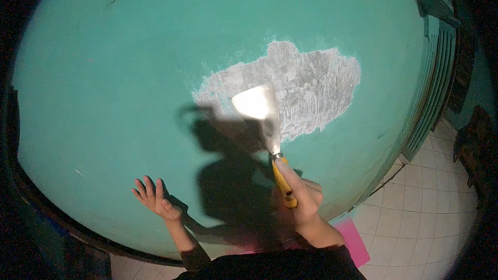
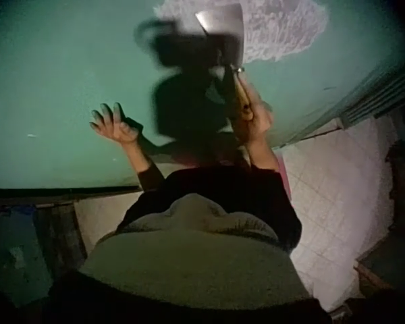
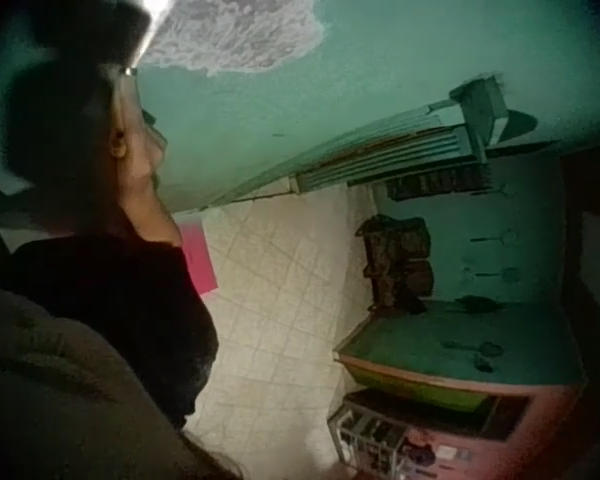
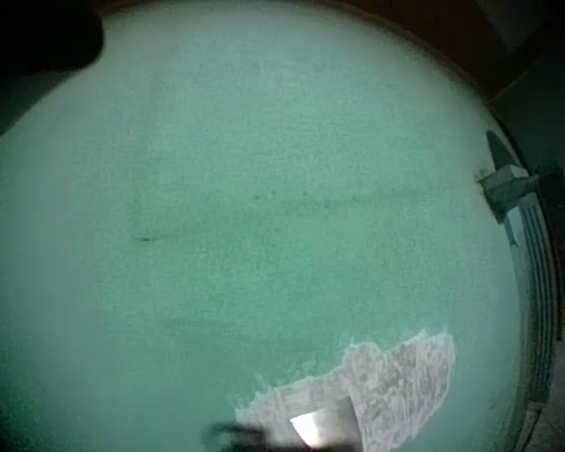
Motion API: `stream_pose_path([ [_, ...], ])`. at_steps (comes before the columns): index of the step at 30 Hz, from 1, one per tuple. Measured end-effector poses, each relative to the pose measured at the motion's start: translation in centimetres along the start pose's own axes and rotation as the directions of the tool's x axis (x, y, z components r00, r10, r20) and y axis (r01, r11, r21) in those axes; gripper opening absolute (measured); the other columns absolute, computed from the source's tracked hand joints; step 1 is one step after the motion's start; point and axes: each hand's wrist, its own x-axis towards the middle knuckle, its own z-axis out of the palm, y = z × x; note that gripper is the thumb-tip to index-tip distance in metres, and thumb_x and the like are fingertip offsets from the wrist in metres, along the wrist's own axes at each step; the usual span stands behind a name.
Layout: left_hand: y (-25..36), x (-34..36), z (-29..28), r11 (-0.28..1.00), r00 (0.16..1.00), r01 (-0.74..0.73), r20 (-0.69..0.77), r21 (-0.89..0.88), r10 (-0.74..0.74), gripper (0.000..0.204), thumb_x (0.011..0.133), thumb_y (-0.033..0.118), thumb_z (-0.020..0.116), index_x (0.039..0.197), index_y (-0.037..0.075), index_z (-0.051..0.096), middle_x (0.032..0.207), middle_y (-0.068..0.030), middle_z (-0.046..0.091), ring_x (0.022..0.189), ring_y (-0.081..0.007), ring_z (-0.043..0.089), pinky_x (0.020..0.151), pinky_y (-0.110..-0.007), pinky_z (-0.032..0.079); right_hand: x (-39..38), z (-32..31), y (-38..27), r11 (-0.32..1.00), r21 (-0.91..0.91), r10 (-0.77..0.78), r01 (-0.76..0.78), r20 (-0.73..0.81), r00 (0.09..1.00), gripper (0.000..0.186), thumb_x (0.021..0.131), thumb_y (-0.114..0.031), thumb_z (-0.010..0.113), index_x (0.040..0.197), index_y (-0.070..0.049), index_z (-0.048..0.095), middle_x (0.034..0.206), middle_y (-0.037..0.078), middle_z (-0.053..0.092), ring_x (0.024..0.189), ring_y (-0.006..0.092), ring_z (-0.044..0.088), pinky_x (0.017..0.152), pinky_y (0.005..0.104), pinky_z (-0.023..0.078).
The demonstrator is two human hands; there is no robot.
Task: Using a putty knife to apply or smooth wall patch compound onto a damaged area of a green wall.
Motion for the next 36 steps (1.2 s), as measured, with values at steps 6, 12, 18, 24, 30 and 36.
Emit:
stream_pose_path([
  [6, -0.4, -0.1, 0.1, 1.000, 0.999, -0.030, 0.011, 0.002, 0.030, 0.049, 0.092, 0.031, 0.020, 0.117, 0.015, 0.059, 0.131, -0.0095, 0.046, 0.129, -0.0348, 0.031, 0.107, -0.051, 0.008, 0.1, 0.0, -0.8, 0.999, -0.038, -0.036, 0.037, 0.031, 0.999, 0.032, 0.081, -0.006, 0.053, 0.108, 0.011, 0.054, 0.085, 0.018, 0.064, 0.062, 0.0221, 0.063, 0.058, 0.0263, 0.048],
  [12, -0.6, -0.3, 0.0, 1.000, 1.000, -0.023, 0.011, -0.009, 0.024, 0.049, 0.092, 0.031, 0.020, 0.117, 0.014, 0.058, 0.132, -0.0095, 0.045, 0.129, -0.0349, 0.031, 0.107, -0.051, 0.008, 0.1, -0.7, -1.8, 0.997, -0.077, 0.034, -0.026, 0.097, 0.995, 0.030, 0.082, -0.007, 0.053, 0.109, 0.008, 0.055, 0.087, 0.019, 0.064, 0.065, 0.0219, 0.065, 0.060, 0.0258, 0.048],
  [18, -0.3, -0.2, -0.1, 1.000, 1.000, -0.009, 0.017, -0.012, 0.009, 0.049, 0.091, 0.031, 0.020, 0.115, 0.013, 0.059, 0.131, -0.0096, 0.047, 0.129, -0.0347, 0.031, 0.107, -0.051, 0.008, 1.0, -0.8, -2.6, 0.991, -0.126, 0.068, -0.052, 0.125, 0.990, 0.031, 0.082, -0.006, 0.053, 0.110, 0.007, 0.055, 0.088, 0.019, 0.065, 0.064, 0.0210, 0.065, 0.059, 0.0258, 0.048],
  [24, -0.7, -0.2, -0.3, 1.000, 0.999, -0.014, 0.029, -0.015, 0.015, 0.049, 0.091, 0.032, 0.021, 0.115, 0.014, 0.060, 0.131, -0.0092, 0.047, 0.128, -0.0344, 0.031, 0.107, -0.051, 0.008, 0.9, -0.5, -2.2, 0.997, -0.071, 0.039, -0.035, 0.061, 0.997, 0.031, 0.084, -0.010, 0.054, 0.110, 0.007, 0.055, 0.089, 0.018, 0.065, 0.063, 0.0200, 0.064, 0.058, 0.0254, 0.047],
  [30, -0.7, -0.2, -0.4, 1.000, 0.999, -0.006, 0.034, -0.030, 0.007, 0.049, 0.091, 0.032, 0.021, 0.114, 0.013, 0.060, 0.130, -0.0087, 0.047, 0.128, -0.0337, 0.031, 0.107, -0.051, 0.007, 1.4, -0.5, -3.0, 1.000, -0.013, 0.022, -0.021, 0.075, 0.997, 0.033, 0.086, -0.015, 0.054, 0.110, 0.007, 0.055, 0.085, 0.016, 0.065, 0.058, 0.0183, 0.061, 0.057, 0.0252, 0.047],
  [36, -1.0, -0.1, -0.8, 0.999, 0.999, 0.000, 0.038, -0.043, 0.001, 0.049, 0.091, 0.031, 0.021, 0.113, 0.013, 0.061, 0.130, -0.0082, 0.048, 0.129, -0.0331, 0.031, 0.107, -0.051, 0.007, 1.8, -0.7, -4.5, 0.994, -0.073, 0.093, -0.083, 0.154, 0.984, 0.030, 0.086, -0.014, 0.052, 0.109, 0.006, 0.056, 0.089, 0.018, 0.064, 0.062, 0.0186, 0.063, 0.059, 0.0245, 0.047],
])
